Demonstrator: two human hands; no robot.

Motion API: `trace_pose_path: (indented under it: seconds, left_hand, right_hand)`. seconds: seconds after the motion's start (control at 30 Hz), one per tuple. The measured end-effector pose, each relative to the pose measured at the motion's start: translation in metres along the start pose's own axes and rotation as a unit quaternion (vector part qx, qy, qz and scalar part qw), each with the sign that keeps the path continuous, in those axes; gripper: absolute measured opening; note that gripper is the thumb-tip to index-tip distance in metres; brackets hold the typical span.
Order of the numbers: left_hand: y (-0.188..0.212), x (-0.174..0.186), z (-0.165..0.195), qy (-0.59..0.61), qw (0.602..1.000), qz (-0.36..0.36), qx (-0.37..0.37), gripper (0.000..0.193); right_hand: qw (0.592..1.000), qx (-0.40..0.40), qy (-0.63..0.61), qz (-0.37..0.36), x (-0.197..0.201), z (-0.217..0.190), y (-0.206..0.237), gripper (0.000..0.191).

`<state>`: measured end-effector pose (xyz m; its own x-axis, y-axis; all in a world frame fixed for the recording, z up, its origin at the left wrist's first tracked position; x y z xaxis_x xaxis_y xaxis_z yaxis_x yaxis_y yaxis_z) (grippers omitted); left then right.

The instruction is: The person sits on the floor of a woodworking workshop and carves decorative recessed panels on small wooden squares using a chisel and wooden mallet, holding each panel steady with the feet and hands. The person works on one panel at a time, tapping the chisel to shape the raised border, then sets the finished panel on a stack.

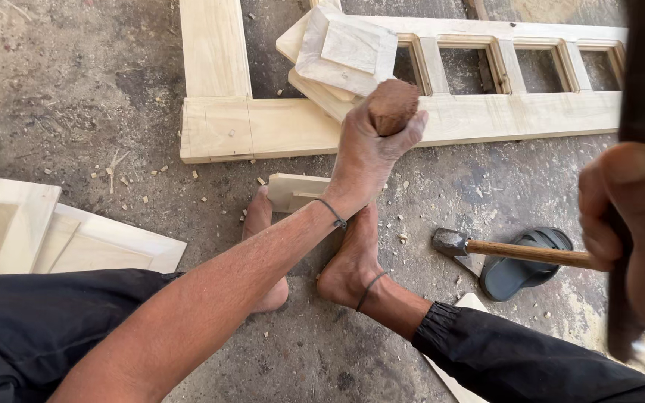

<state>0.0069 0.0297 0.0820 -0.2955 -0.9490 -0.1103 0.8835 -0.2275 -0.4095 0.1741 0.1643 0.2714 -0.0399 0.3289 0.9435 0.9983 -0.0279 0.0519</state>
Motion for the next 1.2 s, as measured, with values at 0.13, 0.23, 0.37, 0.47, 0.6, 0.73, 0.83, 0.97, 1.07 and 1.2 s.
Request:
trace_pose_path:
  seconds: [0.13, 0.23, 0.37, 0.47, 0.6, 0.73, 0.83, 0.97, 1.07, 1.2]
  left_hand:
    - [-0.003, -0.002, 0.011, 0.003, 1.000, -0.008, -0.007, 0.029]
    - [-0.005, -0.004, 0.017, 0.011, 0.999, -0.010, -0.052, 0.033]
    - [-0.006, -0.010, 0.018, -0.013, 1.000, -0.025, 0.012, 0.025]
    - [-0.006, -0.012, 0.022, -0.029, 0.999, -0.033, 0.005, 0.024]
    - [-0.006, -0.018, 0.024, -0.037, 0.994, -0.072, 0.078, 0.027]
    - [-0.009, -0.026, 0.022, -0.034, 0.998, -0.057, -0.010, 0.021]
    - [-0.008, -0.028, 0.016, -0.030, 0.997, -0.071, -0.013, 0.021]
    - [-0.010, -0.031, 0.013, -0.058, 0.994, -0.079, -0.050, 0.028]
    - [-0.012, -0.034, 0.012, -0.048, 0.994, -0.091, -0.042, 0.023]
    - [-0.014, -0.037, 0.012, -0.071, 0.991, -0.110, 0.000, 0.021]
  right_hand:
    - [0.998, 0.012, 0.052, -0.028, -0.002, -0.002, -0.005, 0.054]
    - [1.000, 0.004, 0.023, -0.011, 0.004, -0.003, -0.007, 0.054]
    - [0.996, -0.038, -0.070, 0.035, 0.011, 0.003, 0.000, 0.060]
    - [0.999, -0.044, 0.009, -0.002, -0.002, 0.011, 0.001, 0.057]
    - [0.996, -0.070, 0.042, -0.041, -0.006, 0.029, 0.005, 0.058]
    - [0.985, -0.063, -0.145, 0.074, 0.003, 0.044, 0.021, 0.062]
    - [0.982, -0.082, -0.158, 0.066, -0.016, 0.051, 0.026, 0.036]
    - [0.987, -0.087, -0.125, 0.049, -0.029, 0.066, 0.032, 0.028]
    - [0.987, -0.074, -0.129, 0.055, -0.017, 0.073, 0.041, 0.026]
    - [0.959, -0.073, -0.243, 0.128, -0.011, 0.060, 0.046, 0.028]
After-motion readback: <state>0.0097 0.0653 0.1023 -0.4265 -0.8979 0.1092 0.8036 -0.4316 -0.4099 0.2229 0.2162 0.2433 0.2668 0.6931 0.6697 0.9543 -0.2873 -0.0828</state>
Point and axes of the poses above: each hand's wrist, its own y-axis away from the middle knuckle, its own x-axis out of the back of the hand, z = x × y, the point moved 1 cm from there along -y, towards the middle knuckle, and after that the axes turned 2 degrees about -z, right-handed, at the moved point
